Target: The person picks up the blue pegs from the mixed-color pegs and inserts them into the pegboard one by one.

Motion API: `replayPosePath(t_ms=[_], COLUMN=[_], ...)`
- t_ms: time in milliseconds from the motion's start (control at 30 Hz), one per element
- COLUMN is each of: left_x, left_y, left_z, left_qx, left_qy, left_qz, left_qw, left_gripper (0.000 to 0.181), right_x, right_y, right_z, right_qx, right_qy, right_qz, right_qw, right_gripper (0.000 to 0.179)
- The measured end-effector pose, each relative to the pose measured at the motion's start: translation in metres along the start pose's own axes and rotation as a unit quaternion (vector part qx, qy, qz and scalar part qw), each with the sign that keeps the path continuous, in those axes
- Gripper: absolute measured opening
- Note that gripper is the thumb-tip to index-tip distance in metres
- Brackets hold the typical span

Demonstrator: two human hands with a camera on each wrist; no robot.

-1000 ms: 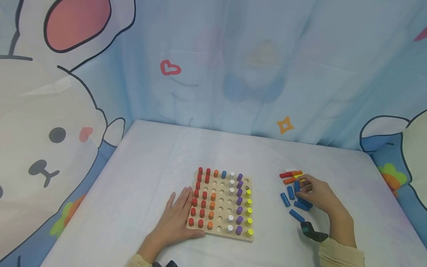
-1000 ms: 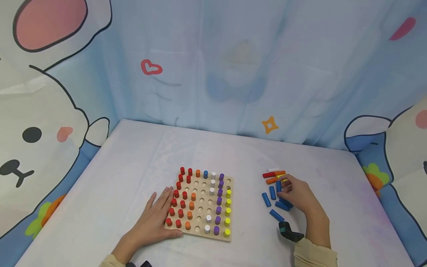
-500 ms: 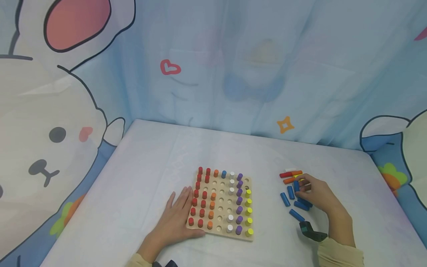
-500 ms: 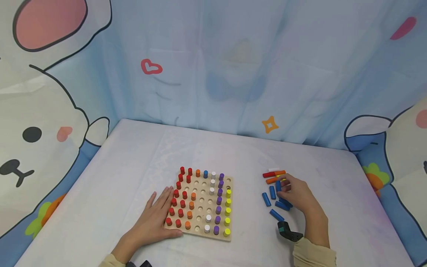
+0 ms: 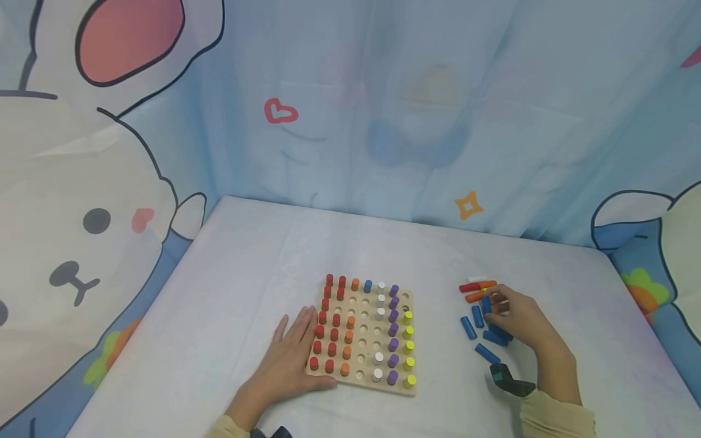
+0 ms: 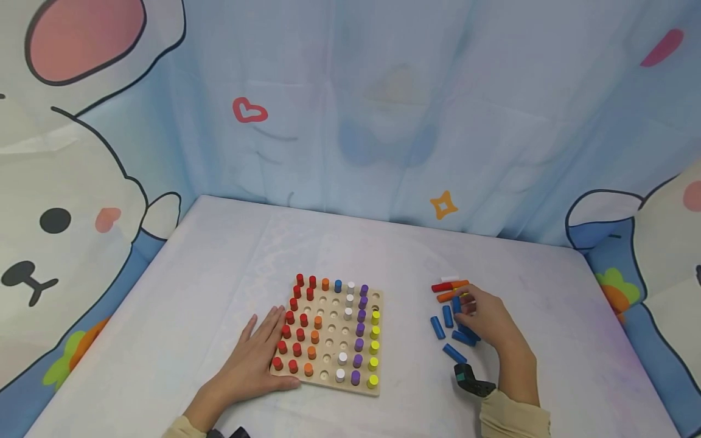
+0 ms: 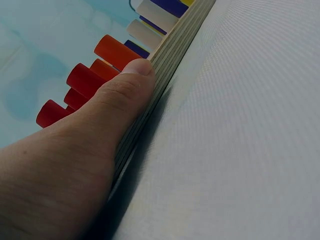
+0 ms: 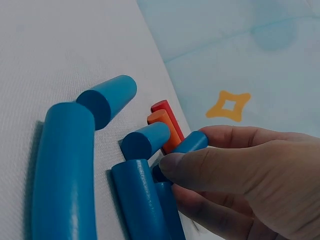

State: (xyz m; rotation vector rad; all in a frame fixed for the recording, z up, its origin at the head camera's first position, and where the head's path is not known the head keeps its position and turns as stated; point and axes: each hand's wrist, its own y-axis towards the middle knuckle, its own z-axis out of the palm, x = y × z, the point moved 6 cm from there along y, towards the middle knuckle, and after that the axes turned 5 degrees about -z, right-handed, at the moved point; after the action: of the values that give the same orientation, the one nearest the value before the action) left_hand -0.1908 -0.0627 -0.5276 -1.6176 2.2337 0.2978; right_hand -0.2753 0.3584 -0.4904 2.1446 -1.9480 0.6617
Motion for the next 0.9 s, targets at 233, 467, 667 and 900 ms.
replayPosePath(t_ms=[233,467,667,900], left_x=[-0.0004,0.0,0.0001,0.0007], left_y=[0.0,0.0003,0.0007,0.0013], left_z=[-0.0002,-0.0008,0.0004,0.0008], left_qx=[0.0,0.001,0.003,0.003], left_qy=[0.001,-0.004,-0.005,-0.002], left_qz=[0.002,-0.001,0.0,0.0], left_qw=[1.0,1.0,1.0,1.0], left_gripper=[0.124,0.125,0.125,0.125], right_x=[0.0003,-0.0015,-0.0025,0.0017], right_y=[-0.0007,-0.0005,-0.0002,-0.0013], right_z=[-0.0009,-0.0021,-0.0036,-0.0085], right_qx=[-0.001,-0.011,-0.013,-0.034], right_qy=[0.002,0.007,0.011,0.013], right_qz=[-0.009,0.001,-0.004,-0.012], right_qw=[1.0,0.9999,0.9998,0.9993], right_gripper=[0.047,0.045,0.044,0.044])
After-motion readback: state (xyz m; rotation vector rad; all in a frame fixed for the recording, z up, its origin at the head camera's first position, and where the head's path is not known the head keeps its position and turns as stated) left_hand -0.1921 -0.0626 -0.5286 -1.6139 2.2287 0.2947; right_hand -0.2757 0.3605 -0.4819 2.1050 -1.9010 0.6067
